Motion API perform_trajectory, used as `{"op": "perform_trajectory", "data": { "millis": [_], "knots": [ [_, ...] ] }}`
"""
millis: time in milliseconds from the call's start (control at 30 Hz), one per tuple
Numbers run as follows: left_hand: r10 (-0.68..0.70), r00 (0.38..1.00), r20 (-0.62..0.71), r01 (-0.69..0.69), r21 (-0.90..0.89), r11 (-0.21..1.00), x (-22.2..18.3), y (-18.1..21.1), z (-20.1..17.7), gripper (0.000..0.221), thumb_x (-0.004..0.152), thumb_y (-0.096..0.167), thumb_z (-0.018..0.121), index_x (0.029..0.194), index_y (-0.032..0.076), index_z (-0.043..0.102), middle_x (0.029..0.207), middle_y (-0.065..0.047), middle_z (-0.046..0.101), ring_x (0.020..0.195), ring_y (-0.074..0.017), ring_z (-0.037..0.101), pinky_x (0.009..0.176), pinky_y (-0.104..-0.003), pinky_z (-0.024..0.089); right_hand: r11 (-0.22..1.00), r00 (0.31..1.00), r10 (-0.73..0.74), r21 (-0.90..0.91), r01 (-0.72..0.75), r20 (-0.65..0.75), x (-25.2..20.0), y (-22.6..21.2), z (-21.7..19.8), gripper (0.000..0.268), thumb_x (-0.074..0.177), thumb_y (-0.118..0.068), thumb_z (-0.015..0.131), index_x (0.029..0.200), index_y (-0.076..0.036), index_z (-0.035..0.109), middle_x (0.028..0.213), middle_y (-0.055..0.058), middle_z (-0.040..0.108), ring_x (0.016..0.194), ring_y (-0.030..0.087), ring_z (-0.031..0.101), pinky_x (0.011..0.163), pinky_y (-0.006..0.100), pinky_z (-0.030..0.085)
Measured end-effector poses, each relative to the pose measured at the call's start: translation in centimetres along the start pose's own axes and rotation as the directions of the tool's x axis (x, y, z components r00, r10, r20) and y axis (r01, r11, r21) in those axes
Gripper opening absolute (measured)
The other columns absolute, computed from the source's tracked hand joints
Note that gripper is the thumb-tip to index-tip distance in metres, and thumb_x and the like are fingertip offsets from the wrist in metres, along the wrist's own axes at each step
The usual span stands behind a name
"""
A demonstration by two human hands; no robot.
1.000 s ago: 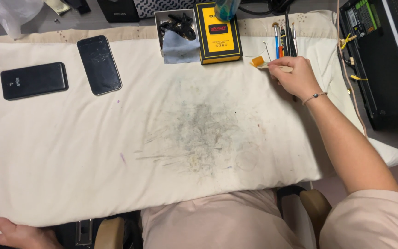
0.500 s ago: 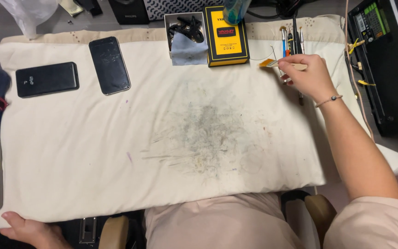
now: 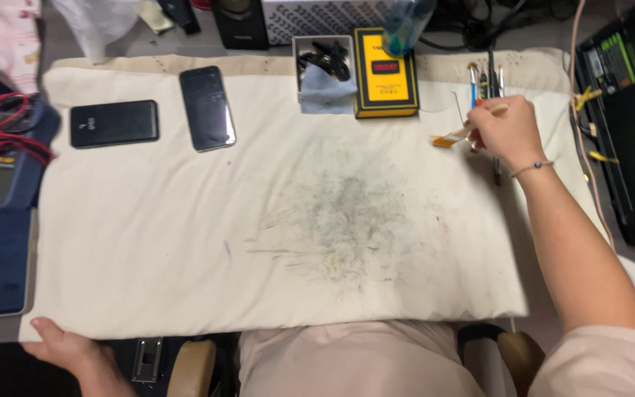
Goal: Cleaning a workbench by brushing a protective cloth and organizing tools and electronic devices.
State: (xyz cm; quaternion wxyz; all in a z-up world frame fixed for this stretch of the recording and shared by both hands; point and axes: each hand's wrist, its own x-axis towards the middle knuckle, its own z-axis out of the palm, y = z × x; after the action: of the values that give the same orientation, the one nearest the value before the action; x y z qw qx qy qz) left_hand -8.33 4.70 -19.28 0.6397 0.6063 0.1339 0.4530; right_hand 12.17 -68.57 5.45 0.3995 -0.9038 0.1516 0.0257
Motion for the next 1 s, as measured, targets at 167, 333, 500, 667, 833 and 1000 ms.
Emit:
{"op": "perform_trajectory", "data": {
  "millis": [167, 333, 500, 667, 833, 1000],
  "knots": [
    [-0.199, 0.956, -0.215, 0.230, 0.128, 0.965, -0.9, 0.8, 1.0, 0.042, 0.116, 0.023, 0.053, 0.147, 0.004, 0.031, 0.149, -0.028, 0.054, 0.131, -0.0349, 0.066, 0.110, -0.048, 0.060, 0.992, 0.997, 0.065, 0.110, -0.060, -0.038, 0.6, 0.5, 1.3, 0.020, 0.099, -0.009, 0.059, 0.099, -0.001, 0.077, 0.080, 0.014, 0.071, 0.069, 0.018, 0.068, 0.058, 0.028, 0.055],
    [-0.198, 0.946, -0.255, 0.241, 0.150, 0.959, -0.8, 1.8, 2.4, 0.040, 0.112, 0.021, 0.052, 0.145, 0.006, 0.036, 0.143, -0.023, 0.059, 0.125, -0.0306, 0.067, 0.106, -0.044, 0.060, 0.999, 0.998, 0.026, 0.026, -0.025, -0.050, 0.5, 1.1, 1.3, 0.021, 0.099, -0.013, 0.060, 0.100, -0.003, 0.078, 0.082, 0.011, 0.072, 0.074, 0.016, 0.070, 0.061, 0.028, 0.056],
    [-0.227, 0.940, -0.253, 0.268, 0.139, 0.953, -0.8, 2.5, 2.8, 0.040, 0.111, 0.022, 0.052, 0.145, 0.008, 0.036, 0.143, -0.022, 0.060, 0.125, -0.0297, 0.068, 0.106, -0.044, 0.061, 0.999, 0.999, 0.024, 0.028, -0.023, -0.028, 0.4, 1.8, 1.5, 0.022, 0.101, -0.019, 0.064, 0.105, -0.002, 0.078, 0.099, 0.004, 0.071, 0.082, 0.017, 0.071, 0.070, 0.029, 0.060],
    [-0.190, 0.967, -0.169, 0.216, 0.152, 0.964, -0.7, 1.8, 1.5, 0.038, 0.116, 0.022, 0.051, 0.145, 0.004, 0.034, 0.148, -0.028, 0.054, 0.131, -0.0339, 0.064, 0.111, -0.047, 0.057, 0.988, 0.988, 0.136, -0.077, -0.130, 0.076, -2.4, -0.1, 1.1, 0.024, 0.101, -0.015, 0.063, 0.098, 0.001, 0.080, 0.082, 0.015, 0.074, 0.072, 0.021, 0.067, 0.070, 0.032, 0.059],
    [-0.133, 0.985, -0.112, 0.148, 0.140, 0.979, -0.2, 1.1, 0.1, 0.036, 0.117, 0.023, 0.052, 0.141, 0.000, 0.036, 0.145, -0.033, 0.055, 0.130, -0.0362, 0.065, 0.112, -0.049, 0.058, 0.946, 0.943, 0.251, -0.259, -0.193, 0.216, -7.9, 2.6, -1.8, 0.024, 0.094, -0.015, 0.066, 0.091, -0.001, 0.086, 0.078, 0.012, 0.079, 0.072, 0.019, 0.066, 0.076, 0.031, 0.047],
    [-0.234, 0.956, -0.178, 0.257, 0.123, 0.959, -0.5, 1.5, -0.3, 0.048, 0.113, 0.035, 0.056, 0.140, 0.001, 0.035, 0.146, -0.029, 0.061, 0.129, -0.0274, 0.074, 0.109, -0.042, 0.066, 0.837, 0.774, 0.494, -0.457, -0.301, 0.396, -14.8, 4.7, -3.2, 0.031, 0.091, -0.021, 0.069, 0.091, -0.004, 0.096, 0.094, 0.007, 0.093, 0.082, 0.018, 0.077, 0.080, 0.029, 0.055]
  ]
}}
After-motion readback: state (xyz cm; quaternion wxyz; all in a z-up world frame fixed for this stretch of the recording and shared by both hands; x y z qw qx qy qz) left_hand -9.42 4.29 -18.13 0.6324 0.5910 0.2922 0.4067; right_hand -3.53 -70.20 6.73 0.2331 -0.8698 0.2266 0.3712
